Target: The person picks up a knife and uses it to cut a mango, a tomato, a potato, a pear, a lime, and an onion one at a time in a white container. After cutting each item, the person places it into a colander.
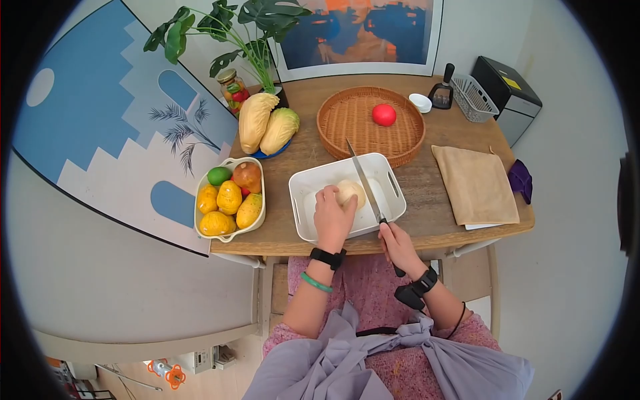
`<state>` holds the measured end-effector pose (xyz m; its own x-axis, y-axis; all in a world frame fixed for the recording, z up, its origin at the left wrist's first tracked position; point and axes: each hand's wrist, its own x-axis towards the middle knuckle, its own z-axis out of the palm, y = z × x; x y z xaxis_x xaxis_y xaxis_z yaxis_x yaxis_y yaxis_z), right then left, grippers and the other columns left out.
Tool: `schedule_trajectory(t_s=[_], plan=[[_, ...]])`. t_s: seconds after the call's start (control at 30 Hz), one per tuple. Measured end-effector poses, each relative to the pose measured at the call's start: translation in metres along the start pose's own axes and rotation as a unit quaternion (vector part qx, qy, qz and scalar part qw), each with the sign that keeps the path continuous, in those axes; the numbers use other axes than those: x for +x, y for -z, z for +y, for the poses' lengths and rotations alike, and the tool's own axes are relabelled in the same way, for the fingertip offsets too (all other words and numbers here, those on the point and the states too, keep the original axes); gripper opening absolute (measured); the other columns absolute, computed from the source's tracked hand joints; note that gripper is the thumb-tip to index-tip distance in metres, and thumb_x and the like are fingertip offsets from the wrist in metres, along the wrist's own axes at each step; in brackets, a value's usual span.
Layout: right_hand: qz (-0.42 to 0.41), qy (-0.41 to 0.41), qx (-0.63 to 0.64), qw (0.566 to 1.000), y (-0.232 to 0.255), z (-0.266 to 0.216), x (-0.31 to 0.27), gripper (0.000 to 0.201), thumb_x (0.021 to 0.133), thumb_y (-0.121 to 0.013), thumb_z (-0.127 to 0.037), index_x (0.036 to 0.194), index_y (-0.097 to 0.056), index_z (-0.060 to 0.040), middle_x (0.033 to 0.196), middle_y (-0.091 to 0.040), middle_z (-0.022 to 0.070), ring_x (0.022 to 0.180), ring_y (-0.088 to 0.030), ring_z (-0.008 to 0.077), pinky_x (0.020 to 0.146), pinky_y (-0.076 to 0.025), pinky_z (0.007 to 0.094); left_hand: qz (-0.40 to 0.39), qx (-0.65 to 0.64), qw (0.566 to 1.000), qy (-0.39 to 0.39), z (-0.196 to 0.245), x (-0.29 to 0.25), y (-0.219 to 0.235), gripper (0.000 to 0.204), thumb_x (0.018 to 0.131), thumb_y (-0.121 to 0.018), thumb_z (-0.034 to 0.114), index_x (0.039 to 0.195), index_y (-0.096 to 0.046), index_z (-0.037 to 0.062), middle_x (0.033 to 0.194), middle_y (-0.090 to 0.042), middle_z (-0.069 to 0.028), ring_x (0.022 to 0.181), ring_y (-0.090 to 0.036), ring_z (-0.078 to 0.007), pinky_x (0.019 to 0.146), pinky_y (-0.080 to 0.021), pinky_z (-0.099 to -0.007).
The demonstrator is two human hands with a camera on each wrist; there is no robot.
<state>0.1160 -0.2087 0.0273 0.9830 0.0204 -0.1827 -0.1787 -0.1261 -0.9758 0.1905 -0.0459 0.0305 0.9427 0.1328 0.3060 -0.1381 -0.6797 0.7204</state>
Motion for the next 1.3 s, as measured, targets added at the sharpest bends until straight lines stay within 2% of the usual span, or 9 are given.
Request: schedule_trajectory(t_s=[0.17,0.3,0.57,0.77,0.83,1.0,1.07,1.13,1.3], plan=[[-0.005,0.001,0.013,1.0,0.0,0.002,0.001,0.037,0.101,-0.046,-0.035,0.083,-0.052,-0.0027,0.054,-0.046,0.0008,0.041,-0.043,0.0094,0.04,-0.035,0.0262,-0.034,-0.072,0.996,0.046,-0.001,0.002,-0.001,0.046,0.082,-0.063,0.025,0.122,-0.05,0.0041,0.114,-0.053,-0.023,0.096,-0.058,-0.0425,0.084,-0.049,-0.0457],[-0.012,0.003,0.03,0.999,0.0,0.0,-0.001,0.038,0.101,-0.045,-0.036,0.084,-0.052,-0.0027,0.054,-0.047,0.0013,0.041,-0.043,0.0093,0.04,-0.035,0.0261,-0.039,-0.015,0.999,0.004,-0.004,0.001,0.0,0.049,0.083,-0.06,0.025,0.128,-0.048,0.0058,0.113,-0.051,-0.0257,0.097,-0.057,-0.0437,0.085,-0.048,-0.0456],[-0.009,0.021,0.011,1.0,-0.005,0.005,0.0,0.038,0.101,-0.045,-0.035,0.084,-0.053,-0.0019,0.055,-0.049,0.0018,0.042,-0.045,0.0093,0.04,-0.036,0.0262,-0.108,-0.1,0.988,0.055,-0.019,0.005,-0.007,0.05,0.085,-0.057,0.024,0.131,-0.046,0.0086,0.108,-0.052,-0.0274,0.093,-0.056,-0.0426,0.086,-0.047,-0.0442],[0.005,0.029,-0.006,1.0,-0.002,0.011,0.004,0.039,0.1,-0.047,-0.035,0.083,-0.054,0.0,0.055,-0.049,0.0032,0.046,-0.047,0.0116,0.045,-0.038,0.0287,-0.113,-0.112,0.986,0.049,-0.02,0.006,-0.008,0.049,0.086,-0.056,0.022,0.131,-0.046,0.0076,0.106,-0.053,-0.0269,0.093,-0.056,-0.0415,0.086,-0.046,-0.0435],[0.03,0.075,-0.033,0.996,-0.002,0.015,0.006,0.039,0.1,-0.047,-0.034,0.083,-0.054,0.0003,0.055,-0.049,0.0037,0.047,-0.047,0.0118,0.046,-0.038,0.0293,-0.112,-0.116,0.986,0.041,-0.022,0.006,-0.008,0.048,0.086,-0.055,0.022,0.131,-0.045,0.0067,0.107,-0.053,-0.0273,0.094,-0.056,-0.0413,0.086,-0.046,-0.0435],[0.012,0.024,0.004,1.0,-0.002,0.007,0.001,0.04,0.1,-0.047,-0.034,0.082,-0.054,0.0003,0.056,-0.049,0.0044,0.048,-0.047,0.0122,0.046,-0.038,0.0298,-0.106,-0.123,0.986,0.037,-0.027,0.006,-0.014,0.048,0.086,-0.054,0.021,0.13,-0.045,0.0041,0.107,-0.055,-0.0281,0.095,-0.057,-0.0406,0.087,-0.046,-0.0434],[0.0,0.004,0.02,1.0,-0.002,0.007,0.001,0.04,0.1,-0.047,-0.035,0.082,-0.054,0.0004,0.056,-0.049,0.0046,0.048,-0.047,0.0125,0.047,-0.038,0.0299,-0.112,-0.12,0.986,0.025,-0.031,0.008,-0.016,0.043,0.088,-0.054,0.02,0.129,-0.049,0.0053,0.103,-0.062,-0.0208,0.09,-0.063,-0.0302,0.079,-0.05,-0.0371],[0.036,0.052,-0.014,0.998,-0.003,0.007,0.001,0.041,0.1,-0.047,-0.035,0.082,-0.054,0.0005,0.056,-0.049,0.0046,0.048,-0.047,0.0128,0.047,-0.039,0.0302,-0.108,-0.121,0.986,0.024,-0.031,0.008,-0.017,0.043,0.089,-0.053,0.02,0.129,-0.049,0.0052,0.102,-0.063,-0.0205,0.091,-0.063,-0.0301,0.079,-0.05,-0.0372],[0.021,0.045,-0.012,0.999,-0.002,0.01,0.003,0.041,0.1,-0.047,-0.035,0.082,-0.054,0.0004,0.056,-0.05,0.0052,0.049,-0.048,0.0129,0.047,-0.039,0.0304,-0.115,-0.124,0.985,0.036,-0.03,0.008,-0.017,0.043,0.09,-0.052,0.02,0.13,-0.048,0.0056,0.102,-0.064,-0.0204,0.093,-0.064,-0.0302,0.08,-0.05,-0.0373]])
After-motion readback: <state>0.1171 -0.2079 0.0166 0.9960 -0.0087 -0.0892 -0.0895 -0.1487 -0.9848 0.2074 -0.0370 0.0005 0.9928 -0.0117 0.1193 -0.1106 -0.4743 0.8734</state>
